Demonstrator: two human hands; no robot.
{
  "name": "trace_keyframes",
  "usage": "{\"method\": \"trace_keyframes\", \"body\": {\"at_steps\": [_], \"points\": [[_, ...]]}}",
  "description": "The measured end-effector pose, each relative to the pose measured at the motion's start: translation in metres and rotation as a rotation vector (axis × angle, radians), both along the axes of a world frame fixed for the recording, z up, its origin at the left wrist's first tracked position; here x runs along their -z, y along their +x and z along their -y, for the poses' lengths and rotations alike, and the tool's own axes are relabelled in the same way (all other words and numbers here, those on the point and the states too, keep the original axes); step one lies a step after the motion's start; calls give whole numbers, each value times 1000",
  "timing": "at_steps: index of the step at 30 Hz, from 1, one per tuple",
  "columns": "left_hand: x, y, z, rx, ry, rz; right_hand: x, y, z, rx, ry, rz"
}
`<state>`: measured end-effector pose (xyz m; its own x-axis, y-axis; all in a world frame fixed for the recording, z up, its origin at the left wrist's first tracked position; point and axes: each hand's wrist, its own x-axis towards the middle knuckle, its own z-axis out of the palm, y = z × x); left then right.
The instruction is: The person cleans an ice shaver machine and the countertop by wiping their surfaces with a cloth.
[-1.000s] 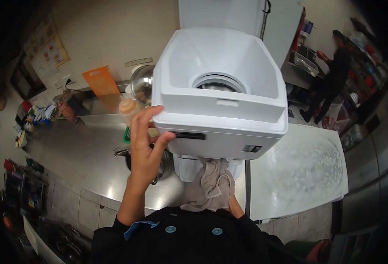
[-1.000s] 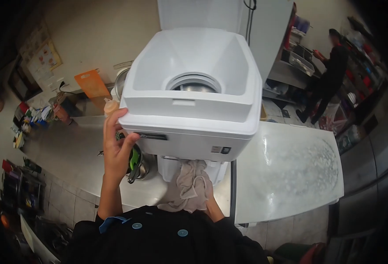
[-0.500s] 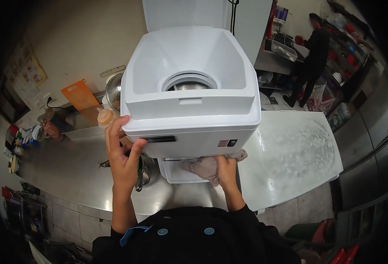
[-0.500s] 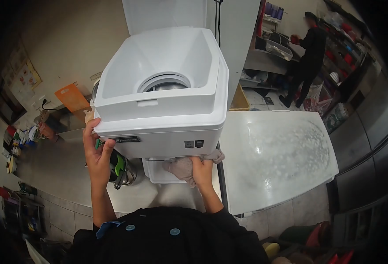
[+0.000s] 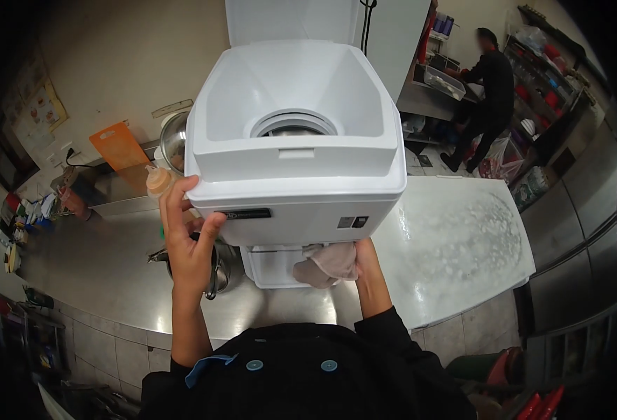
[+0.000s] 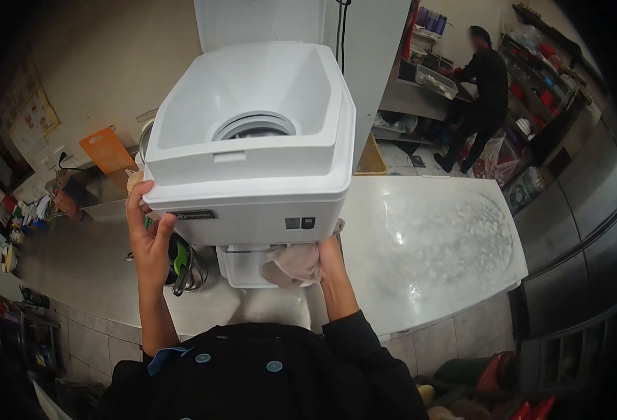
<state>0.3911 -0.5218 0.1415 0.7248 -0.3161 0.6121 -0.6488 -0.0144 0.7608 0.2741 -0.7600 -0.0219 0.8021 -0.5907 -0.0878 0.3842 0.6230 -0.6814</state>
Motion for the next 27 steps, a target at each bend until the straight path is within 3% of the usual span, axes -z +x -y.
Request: {"method": "trace_keyframes", "body": {"at_steps": [3, 9, 14, 18, 21, 23, 27], "points": [[2, 1, -1, 2, 0, -9, 16, 0, -4, 15, -16, -49], [0, 0, -2, -21, 34, 5, -36, -53, -51, 31, 93, -236], [1, -1, 0, -19, 23, 4, -26, -76, -61, 40, 136, -87], [2, 1, -1, -3, 40, 14, -15, -40, -42, -48, 36, -9], [4, 4, -1, 16, 38, 23, 5, -16, -30, -169, 64, 205], [4, 5, -1, 14, 42, 27, 14, -15, -36, -355, 496, 346], [4, 4, -2, 13, 48, 26, -11, -19, -52, -83, 385, 219]]}}
